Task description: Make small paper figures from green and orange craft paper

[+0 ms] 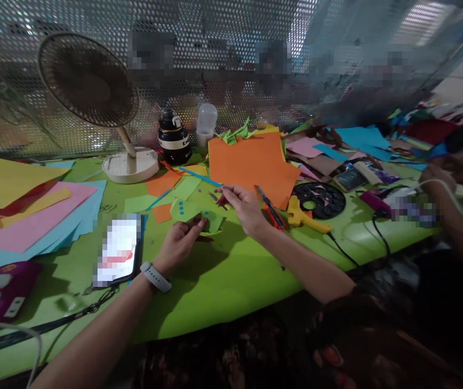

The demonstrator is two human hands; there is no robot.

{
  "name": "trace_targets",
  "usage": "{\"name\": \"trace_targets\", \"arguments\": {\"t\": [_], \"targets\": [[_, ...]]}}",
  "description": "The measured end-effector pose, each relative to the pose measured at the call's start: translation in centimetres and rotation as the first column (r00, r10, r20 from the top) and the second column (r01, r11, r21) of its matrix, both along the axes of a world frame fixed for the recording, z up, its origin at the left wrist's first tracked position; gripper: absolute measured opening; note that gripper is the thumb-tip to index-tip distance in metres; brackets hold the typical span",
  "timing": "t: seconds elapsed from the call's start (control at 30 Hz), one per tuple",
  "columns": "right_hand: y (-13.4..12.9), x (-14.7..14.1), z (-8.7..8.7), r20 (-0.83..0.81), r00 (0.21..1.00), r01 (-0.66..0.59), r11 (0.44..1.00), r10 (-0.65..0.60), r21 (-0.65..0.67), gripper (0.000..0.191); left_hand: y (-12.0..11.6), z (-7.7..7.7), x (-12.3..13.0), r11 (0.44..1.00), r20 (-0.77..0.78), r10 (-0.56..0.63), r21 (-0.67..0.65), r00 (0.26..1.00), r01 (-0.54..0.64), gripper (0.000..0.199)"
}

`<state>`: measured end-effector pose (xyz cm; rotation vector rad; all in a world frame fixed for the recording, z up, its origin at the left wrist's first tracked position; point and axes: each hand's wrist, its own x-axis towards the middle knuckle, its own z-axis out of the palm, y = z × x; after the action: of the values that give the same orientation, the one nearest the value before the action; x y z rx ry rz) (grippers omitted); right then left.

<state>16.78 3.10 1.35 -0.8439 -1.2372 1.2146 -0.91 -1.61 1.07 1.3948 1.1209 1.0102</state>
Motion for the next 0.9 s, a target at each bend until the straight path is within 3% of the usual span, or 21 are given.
{"name": "trace_targets", "arguments": {"t": [0.2, 0.37, 0.5, 0.53, 0.6, 0.67, 0.73, 0.9], "targets": [[-0.3, 0.4, 0.5, 0.108, 0.994, 0.008, 0.999, -0.013, 0.045, 0.033, 0.3, -0.8, -0.2, 1.0, 0.1, 0.007, -0.022, 0.995, -0.005, 0.034], [0.0, 0.6, 0.5, 0.196, 0.972, 0.135, 0.99, -0.126, -0.029, 0.051, 0.4, -1.2, -0.4, 1.0, 0.166, -0.004, -0.011, 0.986, 0.006, 0.03], [1.2, 1.2, -0.3, 0.26, 0.919, 0.259, 0.95, -0.298, 0.172, 0.033, 0.5, -1.6, -0.6, 0.999, 0.168, 0.036, -0.011, 0.985, -0.035, 0.029], [1.3, 1.2, -0.4, 0.271, 0.912, 0.25, 0.941, -0.308, 0.227, 0.036, 0.5, -1.6, -0.6, 0.999, 0.164, 0.04, -0.01, 0.986, -0.039, 0.03], [0.9, 1.1, -0.2, 0.293, 0.936, 0.131, 0.965, -0.196, 0.225, 0.046, 0.5, -1.6, -0.5, 0.999, 0.168, 0.032, -0.003, 0.985, -0.032, 0.032], [0.0, 0.7, 0.2, 0.282, 0.959, -0.07, 0.991, 0.035, 0.115, 0.039, 0.5, -1.4, -0.4, 1.0, 0.178, 0.01, -0.001, 0.984, -0.01, 0.038], [-1.0, 0.0, 0.5, 0.278, 0.943, -0.203, 0.979, 0.186, 0.035, 0.037, 0.4, -1.2, -0.2, 1.0, 0.182, -0.012, -0.004, 0.983, 0.013, 0.044], [-1.8, -1.1, -0.1, 0.408, 0.908, -0.166, 0.976, 0.097, 0.137, 0.035, 0.2, -1.1, 0.0, 0.997, 0.122, -0.078, 0.008, 0.989, 0.078, 0.042]]}}
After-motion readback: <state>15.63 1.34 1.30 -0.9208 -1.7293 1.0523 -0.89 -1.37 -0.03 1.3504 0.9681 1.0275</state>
